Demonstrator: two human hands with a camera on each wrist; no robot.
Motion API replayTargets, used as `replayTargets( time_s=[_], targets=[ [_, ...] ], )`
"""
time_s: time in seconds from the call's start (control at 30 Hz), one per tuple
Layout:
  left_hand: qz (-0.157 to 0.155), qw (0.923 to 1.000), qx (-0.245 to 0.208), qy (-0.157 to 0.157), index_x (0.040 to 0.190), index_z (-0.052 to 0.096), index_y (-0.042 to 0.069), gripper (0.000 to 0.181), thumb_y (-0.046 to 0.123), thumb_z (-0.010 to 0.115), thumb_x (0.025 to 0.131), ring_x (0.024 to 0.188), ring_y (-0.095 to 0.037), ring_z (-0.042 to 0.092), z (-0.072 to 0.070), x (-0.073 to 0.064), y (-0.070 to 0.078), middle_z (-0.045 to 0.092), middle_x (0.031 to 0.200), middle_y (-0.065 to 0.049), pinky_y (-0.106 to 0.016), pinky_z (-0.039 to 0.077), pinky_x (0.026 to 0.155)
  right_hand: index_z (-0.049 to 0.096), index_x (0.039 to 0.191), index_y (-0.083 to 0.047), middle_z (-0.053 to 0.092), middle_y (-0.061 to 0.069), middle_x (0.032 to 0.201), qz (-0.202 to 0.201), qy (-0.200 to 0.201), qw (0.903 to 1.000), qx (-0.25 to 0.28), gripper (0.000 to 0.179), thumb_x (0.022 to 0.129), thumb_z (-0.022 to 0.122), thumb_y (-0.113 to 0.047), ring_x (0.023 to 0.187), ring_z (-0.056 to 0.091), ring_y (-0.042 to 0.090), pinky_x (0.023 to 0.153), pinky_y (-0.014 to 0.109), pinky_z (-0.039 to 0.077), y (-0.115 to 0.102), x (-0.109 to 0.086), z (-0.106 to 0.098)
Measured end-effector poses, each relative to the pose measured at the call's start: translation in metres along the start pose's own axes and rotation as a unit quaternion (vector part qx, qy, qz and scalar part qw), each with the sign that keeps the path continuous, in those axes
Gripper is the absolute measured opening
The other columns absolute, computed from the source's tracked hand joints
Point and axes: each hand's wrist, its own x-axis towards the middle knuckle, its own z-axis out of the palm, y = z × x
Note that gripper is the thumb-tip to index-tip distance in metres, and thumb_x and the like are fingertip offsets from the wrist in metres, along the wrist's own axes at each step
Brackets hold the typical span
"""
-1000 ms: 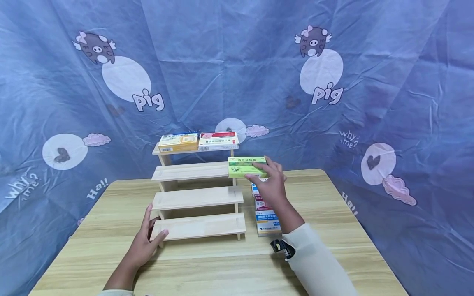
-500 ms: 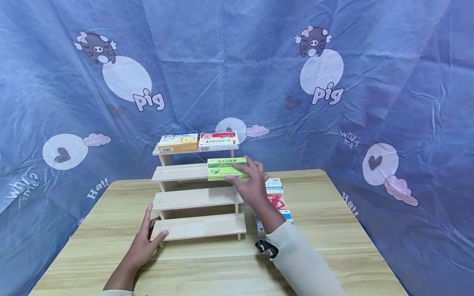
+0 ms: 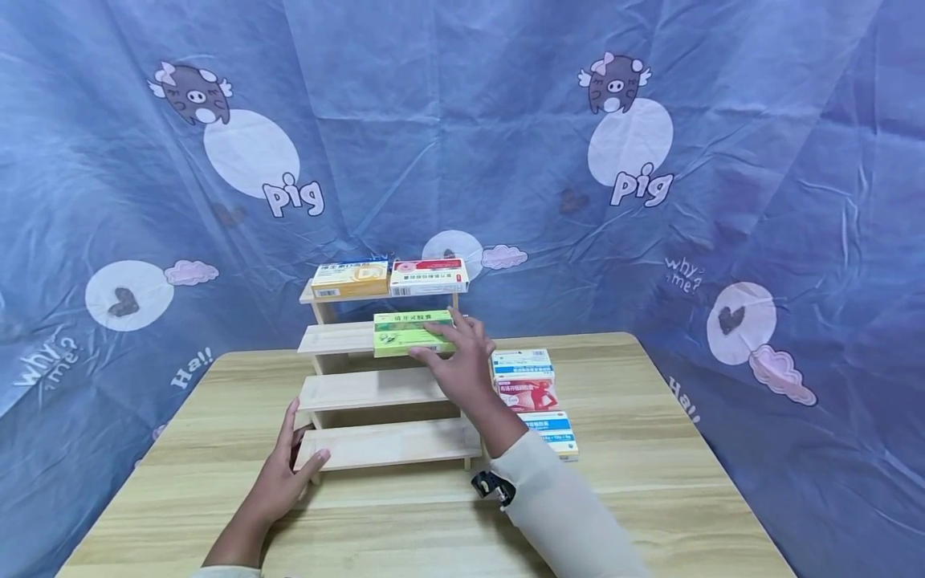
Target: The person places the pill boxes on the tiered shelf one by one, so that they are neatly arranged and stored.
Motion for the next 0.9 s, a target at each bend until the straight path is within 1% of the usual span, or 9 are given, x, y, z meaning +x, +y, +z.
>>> replayTargets(
  time_s=[0.17,0.3,0.4,0.5,0.63,0.77,0.9],
  targets=[
    [-0.002,1.0,-0.007,-0.006,0.176,-0.011,0.034,0.107,0.029,0.071,0.108,0.149,-0.045,0.056,0.0,-0.001,0.001,0.048,0.167,-0.027,-0.062,0.044,0.121,0.082,0.127,-0.013,0.053,0.019,0.167,-0.013,-0.006,0.9999,-0.009,0.049,0.082,0.096,-0.027,0.146,0.047,0.043,0.115,0.07,0.024,-0.009,0.001,0.015],
    [-0.001,1.0,-0.007,-0.002,0.176,-0.01,0.034,0.106,0.029,0.071,0.108,0.149,-0.046,0.056,-0.001,-0.001,0.002,0.048,0.167,-0.028,-0.061,0.044,0.121,0.082,0.128,-0.013,0.053,0.018,0.167,-0.014,-0.015,0.9998,0.0,0.049,0.084,0.096,-0.027,0.146,0.048,0.042,0.118,0.072,0.023,-0.015,0.002,0.027],
    [0.001,1.0,-0.005,-0.003,0.176,-0.011,0.033,0.106,0.029,0.071,0.109,0.15,-0.046,0.056,-0.001,0.0,0.002,0.048,0.167,-0.028,-0.063,0.043,0.121,0.082,0.129,-0.014,0.052,0.018,0.168,-0.012,-0.023,0.9997,-0.004,0.048,0.085,0.095,-0.029,0.146,0.047,0.04,0.118,0.074,0.021,-0.019,0.004,0.035],
    [-0.001,1.0,-0.007,-0.006,0.176,-0.012,0.033,0.107,0.029,0.071,0.109,0.15,-0.047,0.054,-0.001,0.0,0.002,0.047,0.168,-0.028,-0.064,0.041,0.123,0.082,0.129,-0.017,0.052,0.016,0.168,-0.008,-0.028,0.9993,-0.022,0.048,0.085,0.095,-0.032,0.148,0.047,0.039,0.116,0.073,0.022,-0.024,0.007,0.044],
    [-0.005,0.9999,-0.009,-0.003,0.176,-0.011,0.034,0.107,0.028,0.071,0.108,0.15,-0.046,0.055,0.0,0.0,0.002,0.047,0.168,-0.028,-0.063,0.041,0.124,0.083,0.128,-0.021,0.054,0.014,0.167,-0.009,-0.036,0.998,-0.052,0.048,0.084,0.095,-0.038,0.145,0.049,0.035,0.113,0.069,0.025,-0.029,0.01,0.056],
    [-0.002,1.0,-0.007,0.003,0.177,-0.008,0.036,0.106,0.029,0.072,0.108,0.149,-0.045,0.057,0.003,0.002,0.002,0.049,0.166,-0.028,-0.063,0.041,0.124,0.083,0.128,-0.023,0.055,0.014,0.167,-0.027,-0.032,0.9968,-0.069,0.049,0.084,0.095,-0.042,0.142,0.05,0.034,0.112,0.069,0.025,-0.029,0.011,0.066],
    [-0.009,0.9999,0.003,0.01,0.177,-0.008,0.037,0.106,0.032,0.072,0.108,0.15,-0.046,0.056,0.0,0.0,0.001,0.049,0.166,-0.027,-0.066,0.039,0.125,0.083,0.128,-0.025,0.056,0.014,0.166,-0.048,-0.019,0.9945,-0.091,0.052,0.083,0.093,-0.049,0.138,0.053,0.031,0.109,0.067,0.028,-0.028,0.013,0.081]
  ],
)
